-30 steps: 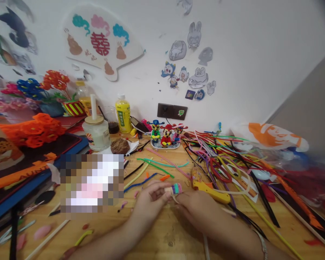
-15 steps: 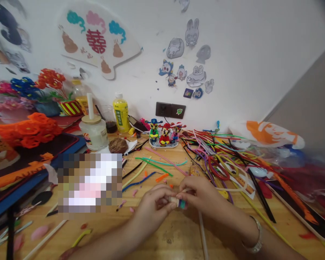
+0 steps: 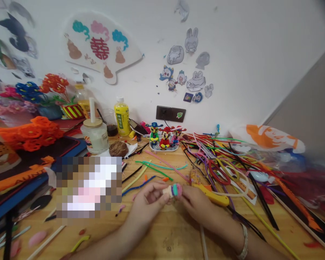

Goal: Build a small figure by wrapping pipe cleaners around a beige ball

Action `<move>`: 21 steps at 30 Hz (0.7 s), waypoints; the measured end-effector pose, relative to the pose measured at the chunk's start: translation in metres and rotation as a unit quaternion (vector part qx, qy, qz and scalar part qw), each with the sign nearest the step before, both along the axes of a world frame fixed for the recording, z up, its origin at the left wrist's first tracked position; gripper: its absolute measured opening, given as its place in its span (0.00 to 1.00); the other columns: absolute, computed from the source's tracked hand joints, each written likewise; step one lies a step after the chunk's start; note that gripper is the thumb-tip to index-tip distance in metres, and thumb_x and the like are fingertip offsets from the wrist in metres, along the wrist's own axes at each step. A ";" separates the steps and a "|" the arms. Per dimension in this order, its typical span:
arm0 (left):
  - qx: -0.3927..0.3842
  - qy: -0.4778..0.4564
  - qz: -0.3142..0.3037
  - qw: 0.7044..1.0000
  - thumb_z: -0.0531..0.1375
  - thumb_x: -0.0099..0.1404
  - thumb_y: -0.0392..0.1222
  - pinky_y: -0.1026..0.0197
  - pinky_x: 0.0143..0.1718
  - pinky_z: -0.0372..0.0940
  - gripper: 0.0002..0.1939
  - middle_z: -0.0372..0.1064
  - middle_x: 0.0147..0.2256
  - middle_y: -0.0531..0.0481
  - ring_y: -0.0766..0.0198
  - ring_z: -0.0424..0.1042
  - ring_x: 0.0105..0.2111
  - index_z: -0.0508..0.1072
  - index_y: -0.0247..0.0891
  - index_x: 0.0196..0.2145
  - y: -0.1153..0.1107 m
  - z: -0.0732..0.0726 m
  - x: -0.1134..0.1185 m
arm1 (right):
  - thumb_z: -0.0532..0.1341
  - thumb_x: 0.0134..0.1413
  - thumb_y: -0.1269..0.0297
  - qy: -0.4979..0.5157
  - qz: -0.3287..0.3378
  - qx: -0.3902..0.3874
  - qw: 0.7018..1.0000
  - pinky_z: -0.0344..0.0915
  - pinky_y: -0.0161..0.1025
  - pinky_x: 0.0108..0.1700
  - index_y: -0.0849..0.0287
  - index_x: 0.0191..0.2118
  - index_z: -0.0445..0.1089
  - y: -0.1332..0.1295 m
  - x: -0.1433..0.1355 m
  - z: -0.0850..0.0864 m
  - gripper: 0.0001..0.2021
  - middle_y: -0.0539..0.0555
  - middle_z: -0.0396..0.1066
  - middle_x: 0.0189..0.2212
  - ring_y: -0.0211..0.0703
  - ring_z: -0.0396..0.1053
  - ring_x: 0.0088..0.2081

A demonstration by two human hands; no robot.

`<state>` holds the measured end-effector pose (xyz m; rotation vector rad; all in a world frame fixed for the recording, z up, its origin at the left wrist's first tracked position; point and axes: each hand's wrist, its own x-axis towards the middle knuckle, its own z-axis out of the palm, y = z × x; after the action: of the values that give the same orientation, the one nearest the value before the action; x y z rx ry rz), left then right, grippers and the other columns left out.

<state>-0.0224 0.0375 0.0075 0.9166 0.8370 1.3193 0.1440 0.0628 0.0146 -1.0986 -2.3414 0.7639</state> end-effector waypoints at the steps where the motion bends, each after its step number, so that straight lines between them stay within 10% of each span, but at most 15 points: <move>1: -0.010 0.011 0.014 1.000 0.69 0.42 0.42 0.62 0.29 0.64 0.13 0.71 0.30 0.50 0.64 0.70 0.27 0.72 0.35 0.26 0.002 0.000 -0.001 | 0.50 0.55 0.71 -0.050 0.013 0.038 0.998 0.59 0.34 0.31 0.62 0.33 0.68 -0.003 -0.001 0.001 0.10 0.55 0.72 0.29 0.41 0.66 0.29; 6: -0.040 0.081 0.039 0.995 0.68 0.42 0.42 0.62 0.33 0.63 0.14 0.72 0.28 0.49 0.63 0.69 0.29 0.71 0.34 0.26 0.006 -0.001 -0.002 | 0.52 0.51 0.76 -0.254 0.080 0.192 0.945 0.56 0.32 0.25 0.61 0.30 0.67 -0.015 -0.002 0.013 0.08 0.53 0.72 0.24 0.40 0.68 0.25; 12: 0.014 0.164 -0.009 0.986 0.63 0.48 0.38 0.61 0.33 0.63 0.06 0.70 0.27 0.50 0.62 0.69 0.29 0.70 0.36 0.26 -0.001 -0.009 0.003 | 0.53 0.55 0.69 -0.184 0.072 0.204 0.959 0.56 0.32 0.26 0.61 0.29 0.68 -0.017 0.004 0.036 0.08 0.53 0.72 0.23 0.38 0.67 0.24; 21: 0.044 0.123 -0.071 0.989 0.65 0.47 0.39 0.61 0.34 0.63 0.07 0.71 0.28 0.50 0.61 0.69 0.32 0.72 0.37 0.27 -0.009 -0.007 0.003 | 0.58 0.49 0.60 0.130 -0.041 -0.094 0.986 0.55 0.29 0.23 0.62 0.23 0.67 0.011 0.011 0.019 0.11 0.46 0.63 0.18 0.33 0.59 0.21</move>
<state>-0.0194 0.0286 0.0006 1.2042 0.8884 1.1412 0.1547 0.0740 0.0335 -1.0910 -2.0263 1.0460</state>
